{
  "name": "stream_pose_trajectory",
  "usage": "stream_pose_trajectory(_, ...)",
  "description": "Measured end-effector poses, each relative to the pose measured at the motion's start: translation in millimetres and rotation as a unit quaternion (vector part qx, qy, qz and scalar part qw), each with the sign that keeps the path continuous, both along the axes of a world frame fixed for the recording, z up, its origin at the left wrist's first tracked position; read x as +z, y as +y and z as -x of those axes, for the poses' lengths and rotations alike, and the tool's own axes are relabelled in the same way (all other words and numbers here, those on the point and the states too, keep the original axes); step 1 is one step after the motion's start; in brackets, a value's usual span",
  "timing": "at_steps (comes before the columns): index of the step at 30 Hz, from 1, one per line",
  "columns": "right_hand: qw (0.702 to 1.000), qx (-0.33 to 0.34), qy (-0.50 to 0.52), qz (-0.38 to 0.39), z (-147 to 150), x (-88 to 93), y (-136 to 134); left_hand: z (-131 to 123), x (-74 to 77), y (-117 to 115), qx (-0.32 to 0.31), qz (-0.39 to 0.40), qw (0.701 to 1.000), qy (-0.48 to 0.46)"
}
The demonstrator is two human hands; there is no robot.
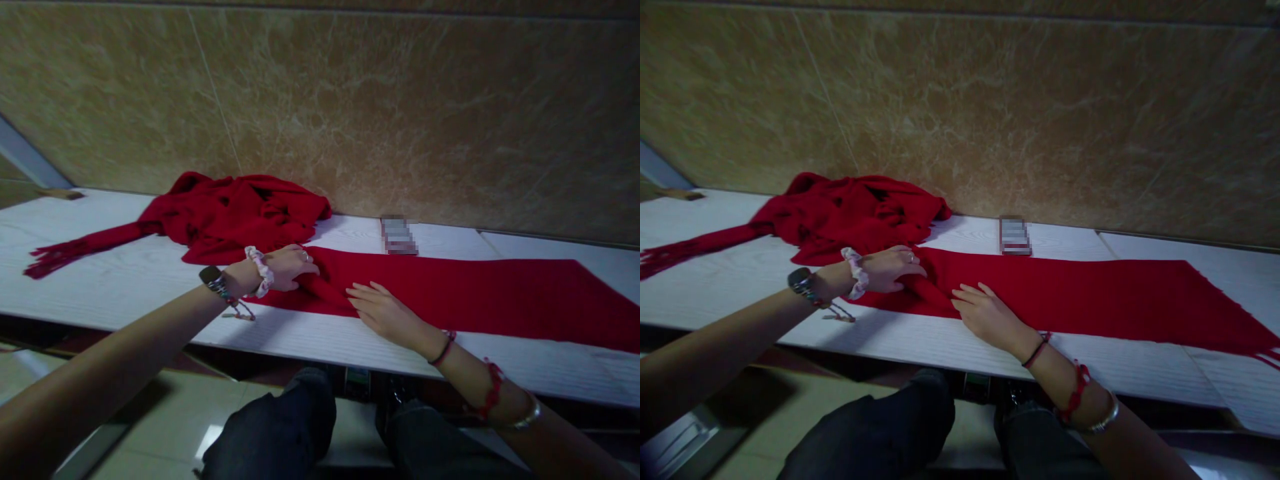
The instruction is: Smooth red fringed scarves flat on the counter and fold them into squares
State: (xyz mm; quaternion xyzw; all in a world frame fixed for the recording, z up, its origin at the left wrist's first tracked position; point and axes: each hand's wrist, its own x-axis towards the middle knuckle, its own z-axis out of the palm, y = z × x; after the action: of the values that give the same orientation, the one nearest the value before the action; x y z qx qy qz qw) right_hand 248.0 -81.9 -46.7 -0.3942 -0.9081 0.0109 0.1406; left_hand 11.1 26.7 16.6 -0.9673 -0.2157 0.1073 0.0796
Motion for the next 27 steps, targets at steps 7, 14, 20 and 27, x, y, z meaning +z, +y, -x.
stream_pose_trajectory(7, 1.000, 0.002, 0.017, 0.012, -12, 1.6, -7, 41, 6.9, 1, 0.025, -0.034, 0.999, 0.005)
stream_pose_trajectory(14, 0.999, -0.028, -0.028, -0.029, -13, 1.3, -13, 55, -8.3, -11, 0.058, -0.070, 0.996, -0.007)
stream_pose_trajectory(20, 0.996, -0.053, -0.019, -0.072, -16, 9.4, -14, 61, 19.3, -4, 0.054, -0.203, 0.974, -0.090)
stream_pose_trajectory(27, 0.999, 0.000, -0.049, 0.017, -20, 4.6, -12, 80, -18.0, -15, 0.058, -0.117, 0.991, 0.008)
